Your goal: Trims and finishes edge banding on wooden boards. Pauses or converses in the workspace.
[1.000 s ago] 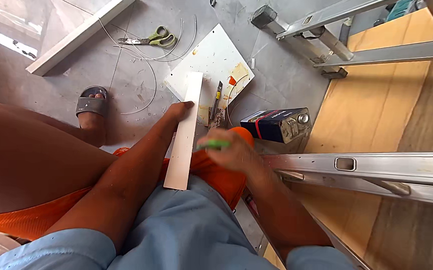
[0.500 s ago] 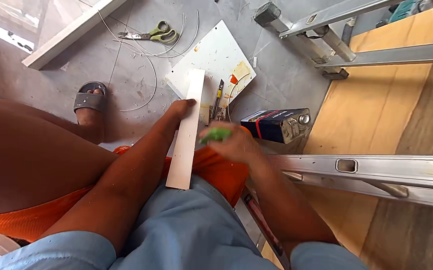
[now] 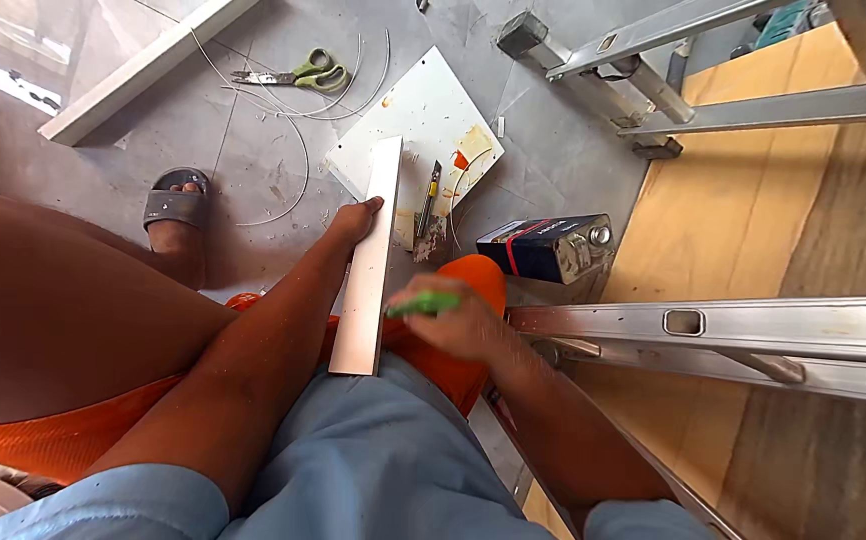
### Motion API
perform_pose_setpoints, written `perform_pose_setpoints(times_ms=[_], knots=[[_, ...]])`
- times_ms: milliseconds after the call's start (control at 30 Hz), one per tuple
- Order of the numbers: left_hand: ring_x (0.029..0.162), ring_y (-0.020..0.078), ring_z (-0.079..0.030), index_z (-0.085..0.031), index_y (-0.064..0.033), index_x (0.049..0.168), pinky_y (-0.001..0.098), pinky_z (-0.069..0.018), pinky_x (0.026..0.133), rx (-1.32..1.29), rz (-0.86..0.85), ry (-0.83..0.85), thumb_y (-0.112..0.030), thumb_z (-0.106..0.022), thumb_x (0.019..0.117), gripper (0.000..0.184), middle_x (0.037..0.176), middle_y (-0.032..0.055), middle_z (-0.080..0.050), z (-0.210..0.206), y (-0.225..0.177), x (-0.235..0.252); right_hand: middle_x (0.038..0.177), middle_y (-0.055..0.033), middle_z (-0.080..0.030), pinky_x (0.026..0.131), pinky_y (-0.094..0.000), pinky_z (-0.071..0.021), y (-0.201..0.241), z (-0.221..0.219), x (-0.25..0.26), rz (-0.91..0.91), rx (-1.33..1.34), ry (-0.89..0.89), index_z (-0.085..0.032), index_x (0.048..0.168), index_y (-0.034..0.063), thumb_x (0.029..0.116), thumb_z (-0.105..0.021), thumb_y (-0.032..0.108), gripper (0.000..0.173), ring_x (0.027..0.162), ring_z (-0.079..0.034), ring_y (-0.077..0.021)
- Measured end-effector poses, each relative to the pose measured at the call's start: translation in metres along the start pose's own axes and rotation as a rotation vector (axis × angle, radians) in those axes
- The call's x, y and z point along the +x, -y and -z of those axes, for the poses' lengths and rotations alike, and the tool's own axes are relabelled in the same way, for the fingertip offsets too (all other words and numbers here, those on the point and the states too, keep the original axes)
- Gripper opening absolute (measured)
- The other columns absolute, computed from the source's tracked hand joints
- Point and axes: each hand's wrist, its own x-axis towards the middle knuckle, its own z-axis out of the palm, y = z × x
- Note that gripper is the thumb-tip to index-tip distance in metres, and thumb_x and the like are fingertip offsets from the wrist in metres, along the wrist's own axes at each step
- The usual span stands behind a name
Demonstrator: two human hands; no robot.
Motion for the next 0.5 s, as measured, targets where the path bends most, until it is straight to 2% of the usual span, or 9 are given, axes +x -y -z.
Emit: perform_pose_setpoints(times_ms=[67,100,167,233,267,333,400,433,500], knots=[[0.098,0.0245,-0.068,-0.066,-0.0006,0.119,0.0474,-0.0549,0.088,0.011,-0.008,0.004,-0.050,-0.050,0.1062,0.053,0.109,0.0168,-0.069,-0.001,-0.001,0.000,0.111,-0.0127,-0.073,0.091,-0.0549,-0.0550,-0.004,0.018,0.041,-0.261,-0.074,-0.065,-0.073,0.119,0.0103,0.0974,-0.063,0.017,0.025,0.105,-0.069,-0.0273],[0.099,0.0253,-0.067,-0.067,-0.0001,0.118,0.0485,-0.0544,0.089,0.030,-0.016,0.007,-0.049,-0.050,0.1063,0.053,0.110,0.0174,-0.069,-0.001,-0.001,0.000,0.114,-0.0160,-0.071,0.094,-0.0592,-0.0517,-0.009,0.022,0.062,-0.344,-0.094,-0.096,-0.072,0.121,0.0088,0.0986,-0.063,0.021,0.027,0.110,-0.067,-0.0318],[0.099,0.0258,-0.067,-0.067,-0.0003,0.116,0.0492,-0.0540,0.089,0.065,-0.022,0.009,-0.049,-0.049,0.1064,0.053,0.109,0.0173,-0.069,-0.002,0.000,-0.001,0.110,-0.0165,-0.071,0.091,-0.0598,-0.0494,-0.019,0.022,0.087,-0.396,-0.113,-0.126,-0.072,0.117,0.0081,0.0975,-0.063,0.021,0.025,0.108,-0.066,-0.0324],[0.101,0.0268,-0.066,-0.067,0.0000,0.116,0.0505,-0.0532,0.090,0.076,-0.019,0.002,-0.050,-0.050,0.1061,0.054,0.111,0.0184,-0.068,-0.002,-0.003,-0.003,0.105,-0.0143,-0.071,0.088,-0.0585,-0.0526,-0.017,0.014,0.075,-0.339,-0.127,-0.131,-0.071,0.115,0.0087,0.0945,-0.063,0.019,0.025,0.103,-0.068,-0.0303],[0.101,0.0269,-0.067,-0.067,-0.0001,0.115,0.0506,-0.0536,0.090,0.073,-0.011,-0.008,-0.050,-0.051,0.1054,0.053,0.111,0.0185,-0.068,-0.002,-0.003,-0.003,0.102,-0.0135,-0.071,0.083,-0.0560,-0.0554,-0.009,0.007,0.054,-0.260,-0.128,-0.110,-0.071,0.113,0.0076,0.0941,-0.065,0.016,0.021,0.097,-0.069,-0.0287],[0.101,0.0272,-0.067,-0.067,0.0004,0.116,0.0508,-0.0537,0.090,0.062,0.007,-0.017,-0.049,-0.053,0.1048,0.052,0.112,0.0189,-0.068,-0.002,-0.004,-0.005,0.094,-0.0098,-0.069,0.074,-0.0436,-0.0585,0.010,-0.009,-0.002,0.038,-0.122,-0.001,-0.075,0.106,0.0073,0.0924,-0.066,0.009,0.016,0.085,-0.068,-0.0212],[0.100,0.0268,-0.067,-0.067,0.0005,0.116,0.0500,-0.0543,0.089,0.048,0.007,-0.017,-0.047,-0.054,0.1048,0.050,0.110,0.0184,-0.069,-0.003,-0.006,-0.005,0.093,-0.0094,-0.069,0.074,-0.0371,-0.0560,0.020,-0.012,-0.038,0.328,-0.075,0.111,-0.078,0.105,0.0099,0.0957,-0.062,0.013,0.020,0.086,-0.067,-0.0190],[0.099,0.0261,-0.068,-0.067,-0.0001,0.116,0.0493,-0.0548,0.089,0.039,0.005,-0.016,-0.046,-0.055,0.1047,0.049,0.110,0.0177,-0.069,-0.004,-0.007,-0.005,0.092,-0.0090,-0.070,0.074,-0.0371,-0.0559,0.023,-0.005,-0.042,0.352,-0.077,0.106,-0.078,0.105,0.0099,0.0962,-0.061,0.014,0.019,0.086,-0.067,-0.0188],[0.101,0.0265,-0.068,-0.067,-0.0004,0.118,0.0498,-0.0543,0.090,0.028,0.011,-0.005,-0.045,-0.055,0.1046,0.048,0.112,0.0179,-0.069,-0.007,-0.006,-0.004,0.096,-0.0065,-0.070,0.074,-0.0388,-0.0584,0.022,0.016,-0.027,0.169,-0.140,-0.008,-0.078,0.106,0.0088,0.0939,-0.062,0.009,0.020,0.086,-0.068,-0.0169]])
